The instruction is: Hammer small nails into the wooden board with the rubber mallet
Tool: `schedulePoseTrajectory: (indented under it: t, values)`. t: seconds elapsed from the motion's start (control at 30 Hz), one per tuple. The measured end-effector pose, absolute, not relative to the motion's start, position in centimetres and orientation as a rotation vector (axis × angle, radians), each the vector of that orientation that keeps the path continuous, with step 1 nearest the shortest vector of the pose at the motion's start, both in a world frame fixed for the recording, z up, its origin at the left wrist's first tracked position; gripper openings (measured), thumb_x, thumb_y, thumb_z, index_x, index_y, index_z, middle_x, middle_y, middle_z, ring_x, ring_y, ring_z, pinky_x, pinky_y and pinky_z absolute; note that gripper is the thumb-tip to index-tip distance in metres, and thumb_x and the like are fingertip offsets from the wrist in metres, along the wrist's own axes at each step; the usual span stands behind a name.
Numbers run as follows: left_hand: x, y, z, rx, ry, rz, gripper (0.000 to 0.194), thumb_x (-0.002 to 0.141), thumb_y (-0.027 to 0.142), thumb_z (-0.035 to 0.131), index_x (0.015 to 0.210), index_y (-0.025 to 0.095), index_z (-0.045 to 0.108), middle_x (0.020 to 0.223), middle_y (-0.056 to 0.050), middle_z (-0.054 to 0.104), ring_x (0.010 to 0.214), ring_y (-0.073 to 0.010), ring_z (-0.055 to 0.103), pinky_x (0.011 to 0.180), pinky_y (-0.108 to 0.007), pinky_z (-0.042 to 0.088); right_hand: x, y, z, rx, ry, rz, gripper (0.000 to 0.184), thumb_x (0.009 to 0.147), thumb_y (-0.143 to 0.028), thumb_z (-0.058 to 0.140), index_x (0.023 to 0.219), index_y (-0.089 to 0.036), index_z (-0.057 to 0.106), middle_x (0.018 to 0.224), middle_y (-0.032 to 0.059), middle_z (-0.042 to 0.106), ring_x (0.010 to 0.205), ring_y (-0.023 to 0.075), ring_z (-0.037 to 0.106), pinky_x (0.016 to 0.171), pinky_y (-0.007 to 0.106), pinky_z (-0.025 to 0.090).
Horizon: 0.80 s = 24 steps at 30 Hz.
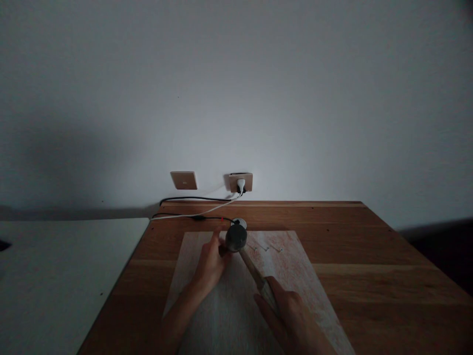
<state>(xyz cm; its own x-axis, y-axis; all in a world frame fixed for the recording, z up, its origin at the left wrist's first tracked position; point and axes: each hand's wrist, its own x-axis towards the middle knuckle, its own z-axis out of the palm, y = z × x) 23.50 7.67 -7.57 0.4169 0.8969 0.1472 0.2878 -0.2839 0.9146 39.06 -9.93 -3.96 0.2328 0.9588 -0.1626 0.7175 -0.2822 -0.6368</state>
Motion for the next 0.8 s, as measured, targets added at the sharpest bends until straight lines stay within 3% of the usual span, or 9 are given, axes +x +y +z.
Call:
schedulePoseTrajectory:
  t: [0.23, 0.47, 0.6, 0.8]
  values:
    - [23.7, 7.7, -7.3, 1.787, 1.093, 0.848, 0.072, 0.074, 0.001, 0.067, 0.142, 0.020, 0.054, 0.080, 0.004, 0.075, 0.073, -0.0184, 0.072, 0.068, -0.026, 0.050, 39.4, -10.0, -4.0, -2.073, -1.479, 0.808, 0.042, 0.101, -0.048, 0.044, 0.120, -0.019, 0.068, 0.086, 0.0131, 0.080, 0.079, 0.0295, 0.079, 0.067, 0.032, 0.053]
    - [23.7, 7.6, -7.0, 1.755, 0.994, 0.840, 0.054, 0.080, 0.015, 0.070, 0.132, 0.022, 0.059, 0.083, 0.002, 0.076, 0.079, -0.0194, 0.073, 0.077, -0.030, 0.055, 40.6, -10.2, -1.9, -1.986, -1.435, 0.875, 0.036, 0.103, -0.054, 0.043, 0.108, -0.024, 0.062, 0.084, 0.0076, 0.080, 0.081, 0.0257, 0.079, 0.069, 0.030, 0.051]
    - [23.6, 7.6, -7.1, 1.756, 0.997, 0.818, 0.056, 0.078, 0.017, 0.073, 0.132, 0.024, 0.058, 0.086, 0.001, 0.077, 0.081, -0.0196, 0.074, 0.078, -0.031, 0.056, 41.1, -10.5, -1.1, -1.948, -1.356, 0.898, 0.035, 0.103, -0.055, 0.045, 0.105, -0.025, 0.063, 0.079, 0.0034, 0.078, 0.074, 0.0233, 0.077, 0.067, 0.029, 0.049]
    - [23.4, 7.7, -7.4, 1.806, 0.994, 0.817, 0.052, 0.078, 0.016, 0.072, 0.128, 0.023, 0.058, 0.088, 0.000, 0.076, 0.082, -0.0197, 0.073, 0.079, -0.032, 0.056, 41.1, -10.8, -1.5, -1.926, -1.337, 0.929, 0.039, 0.101, -0.058, 0.044, 0.102, -0.024, 0.063, 0.078, 0.0042, 0.078, 0.074, 0.0254, 0.076, 0.067, 0.032, 0.047]
